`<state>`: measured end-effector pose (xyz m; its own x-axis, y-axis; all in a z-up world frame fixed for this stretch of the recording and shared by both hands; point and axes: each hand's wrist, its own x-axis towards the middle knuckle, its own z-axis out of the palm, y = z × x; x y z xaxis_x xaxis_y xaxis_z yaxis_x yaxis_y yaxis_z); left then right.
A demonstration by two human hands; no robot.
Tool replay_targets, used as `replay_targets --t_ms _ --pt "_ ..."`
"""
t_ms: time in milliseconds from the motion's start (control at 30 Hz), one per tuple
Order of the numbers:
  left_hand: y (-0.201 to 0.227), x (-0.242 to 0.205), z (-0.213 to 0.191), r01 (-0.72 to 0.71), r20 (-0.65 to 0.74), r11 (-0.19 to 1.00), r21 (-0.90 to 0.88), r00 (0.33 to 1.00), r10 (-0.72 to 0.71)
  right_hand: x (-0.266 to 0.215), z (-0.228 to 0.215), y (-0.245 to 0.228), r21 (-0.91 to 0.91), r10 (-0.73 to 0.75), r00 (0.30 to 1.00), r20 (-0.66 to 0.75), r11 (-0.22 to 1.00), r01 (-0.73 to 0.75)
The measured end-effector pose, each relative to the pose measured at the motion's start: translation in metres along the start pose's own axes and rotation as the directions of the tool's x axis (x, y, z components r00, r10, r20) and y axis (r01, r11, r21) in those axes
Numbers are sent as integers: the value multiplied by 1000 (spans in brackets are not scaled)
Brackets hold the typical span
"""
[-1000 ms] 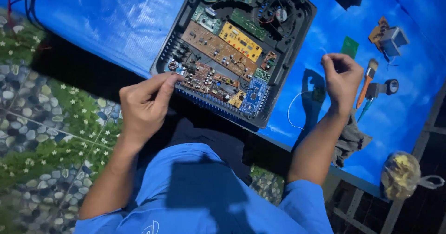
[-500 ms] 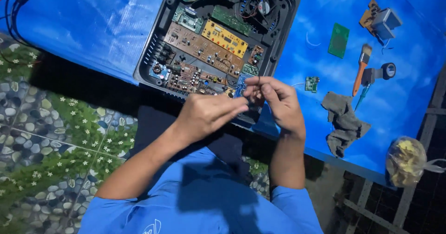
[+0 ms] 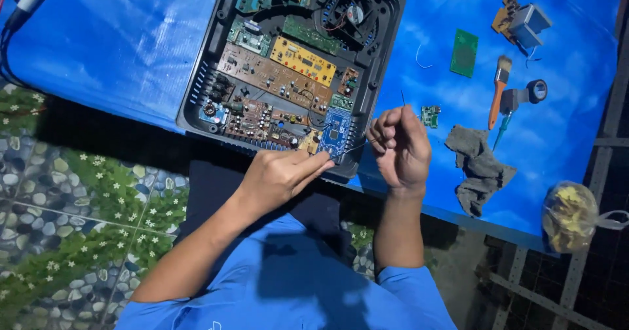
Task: Positioning circuit boards and connecting internal wiring within an electronic device.
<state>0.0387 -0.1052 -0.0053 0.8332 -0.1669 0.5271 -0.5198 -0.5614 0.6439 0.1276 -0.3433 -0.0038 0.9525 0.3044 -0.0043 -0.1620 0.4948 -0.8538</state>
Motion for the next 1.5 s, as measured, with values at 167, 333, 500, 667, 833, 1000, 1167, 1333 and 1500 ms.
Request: replay_targets --t_ms 167,333,500,667,833,1000,1167,1333,1500 --pt "5 -8 13 -63 51 998 30 997 61 -2 -6 -8 -6 -56 997 -59 998 55" --pt "5 -18 11 -85 39 996 26 996 84 7 -34 -44 -147 -251 963 -100 961 235" --pt "1 -18 -8 25 -171 996 -82 984 -39 28 2 -60 -722 -242 967 73 657 219" --pt "-22 -34 -25 23 -247 999 36 969 -13 70 -7 -56 -929 -254 950 179 274 248" --pt "-39 -46 -52 45 -326 992 115 945 -6 100 -8 -49 -961 -220 959 178 171 218" --pt "-57 -57 -65 224 -449 938 264 889 -86 128 -26 -37 -965 -326 921 211 81 249" --pt "-58 -35 -80 445 -498 877 183 811 -308 153 -43 -26 -969 -386 891 240 -39 244" --pt "-66 -24 -74 567 -499 793 221 765 -407 168 -52 -14 -962 -405 874 268 -66 264" --pt "-78 -27 -63 608 -416 740 286 775 -476 176 -60 -2 -971 -402 884 238 -93 219"
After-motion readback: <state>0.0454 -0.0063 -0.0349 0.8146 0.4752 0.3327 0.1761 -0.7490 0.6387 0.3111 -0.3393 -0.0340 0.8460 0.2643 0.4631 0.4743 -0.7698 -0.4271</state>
